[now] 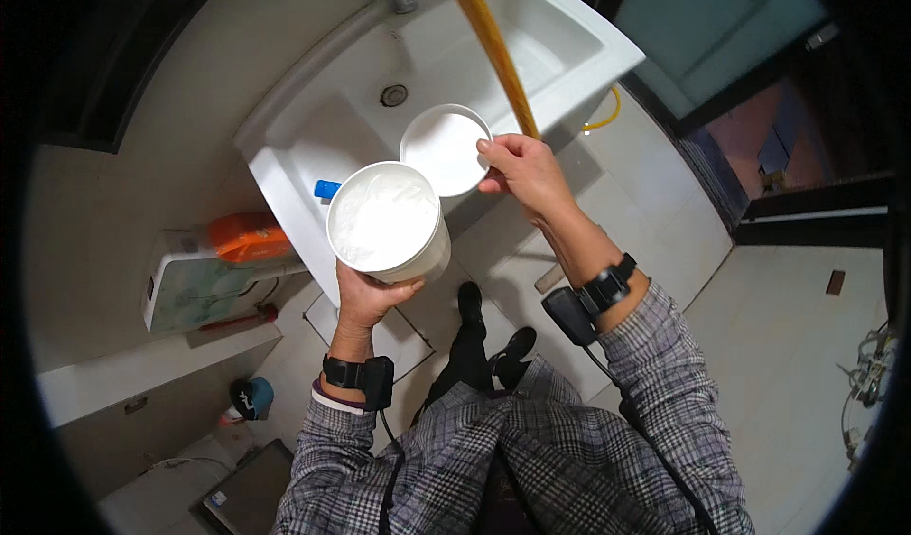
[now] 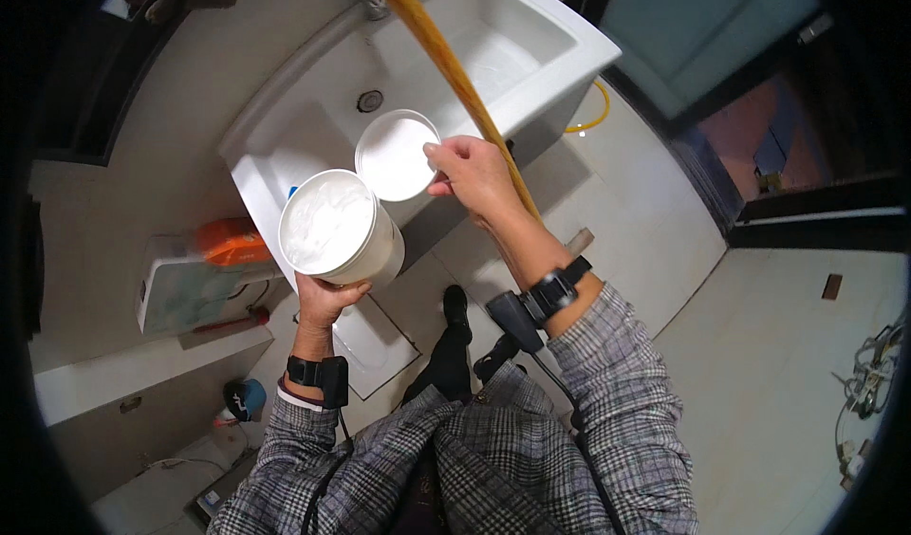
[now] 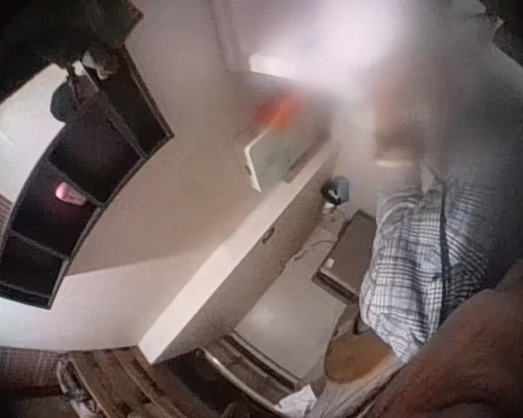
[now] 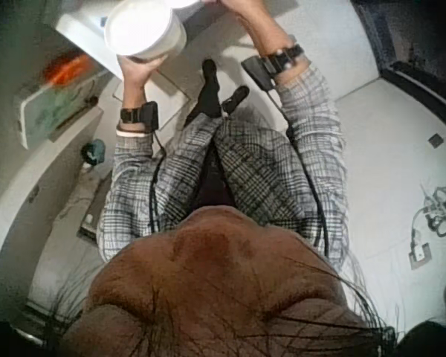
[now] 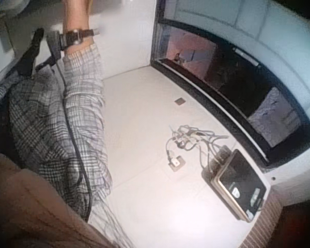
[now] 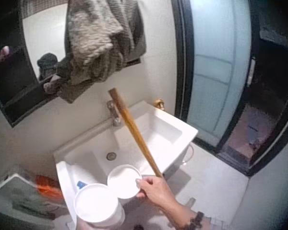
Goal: The person scoops a white liquid from a white bucket using a small white bowl and pours it into a sink basin. The person repeats this scooping and pouring action multiple times.
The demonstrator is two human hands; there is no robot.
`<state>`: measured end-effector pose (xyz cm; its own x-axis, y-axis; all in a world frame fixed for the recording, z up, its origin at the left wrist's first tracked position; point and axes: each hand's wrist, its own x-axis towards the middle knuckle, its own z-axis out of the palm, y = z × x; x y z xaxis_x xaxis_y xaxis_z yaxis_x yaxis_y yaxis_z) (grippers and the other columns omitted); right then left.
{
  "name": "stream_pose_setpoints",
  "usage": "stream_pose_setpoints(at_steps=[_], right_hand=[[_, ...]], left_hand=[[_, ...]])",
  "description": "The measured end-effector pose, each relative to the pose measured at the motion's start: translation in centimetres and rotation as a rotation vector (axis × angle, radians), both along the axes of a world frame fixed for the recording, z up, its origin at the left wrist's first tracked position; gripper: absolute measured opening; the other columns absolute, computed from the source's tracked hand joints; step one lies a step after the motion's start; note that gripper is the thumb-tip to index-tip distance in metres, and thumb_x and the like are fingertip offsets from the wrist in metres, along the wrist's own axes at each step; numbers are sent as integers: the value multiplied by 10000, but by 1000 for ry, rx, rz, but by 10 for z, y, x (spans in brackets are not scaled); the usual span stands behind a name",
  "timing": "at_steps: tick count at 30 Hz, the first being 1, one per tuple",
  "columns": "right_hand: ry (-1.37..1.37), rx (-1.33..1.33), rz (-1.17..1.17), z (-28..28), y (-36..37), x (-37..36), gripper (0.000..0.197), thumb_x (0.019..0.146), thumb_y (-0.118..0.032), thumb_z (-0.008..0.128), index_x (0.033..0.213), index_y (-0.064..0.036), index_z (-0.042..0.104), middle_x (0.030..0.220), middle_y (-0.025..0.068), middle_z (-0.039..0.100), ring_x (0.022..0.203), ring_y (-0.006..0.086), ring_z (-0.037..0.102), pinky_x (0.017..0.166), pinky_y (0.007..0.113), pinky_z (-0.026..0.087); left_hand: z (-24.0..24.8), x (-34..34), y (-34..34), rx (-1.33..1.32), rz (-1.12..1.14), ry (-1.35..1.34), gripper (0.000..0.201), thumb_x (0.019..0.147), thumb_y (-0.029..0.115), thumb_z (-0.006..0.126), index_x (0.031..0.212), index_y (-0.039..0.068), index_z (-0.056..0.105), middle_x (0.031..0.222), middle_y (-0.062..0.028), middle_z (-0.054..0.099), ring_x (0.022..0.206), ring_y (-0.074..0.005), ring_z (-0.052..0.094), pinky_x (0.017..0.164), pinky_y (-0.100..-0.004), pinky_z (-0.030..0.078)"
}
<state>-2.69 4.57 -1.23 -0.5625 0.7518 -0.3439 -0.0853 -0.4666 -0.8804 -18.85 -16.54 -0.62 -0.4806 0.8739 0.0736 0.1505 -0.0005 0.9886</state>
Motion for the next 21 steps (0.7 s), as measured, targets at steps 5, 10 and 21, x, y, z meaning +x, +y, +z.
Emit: stream_pose_setpoints(at_steps=[5,10,21], right_hand=[[-225,148,-101,-33,52,-89,309,852,-277,681,837,31,667,707,119,661,602,206,680,620,320,555],[-968,701,-151,-82,122,-130,361,857,-347,676,822,12,675,829,205,692,720,310,687,753,391,545],[-1377,751,-204,-127,172,-117,407,845,-388,710,885,17,703,925,201,704,915,362,677,817,428,532]], left_hand=[[2,-50,25,10,48,-148,1024,525,171,932,1370,33,370,1299,-123,541,1198,-243,546,1039,-394,464],[-7,-96,51,35,52,-121,1050,533,214,941,1371,36,333,1315,-130,517,1213,-250,537,1042,-387,467],[-17,-133,65,30,79,-154,976,526,328,912,1335,3,474,1230,-127,606,1152,-249,588,1031,-382,464]])
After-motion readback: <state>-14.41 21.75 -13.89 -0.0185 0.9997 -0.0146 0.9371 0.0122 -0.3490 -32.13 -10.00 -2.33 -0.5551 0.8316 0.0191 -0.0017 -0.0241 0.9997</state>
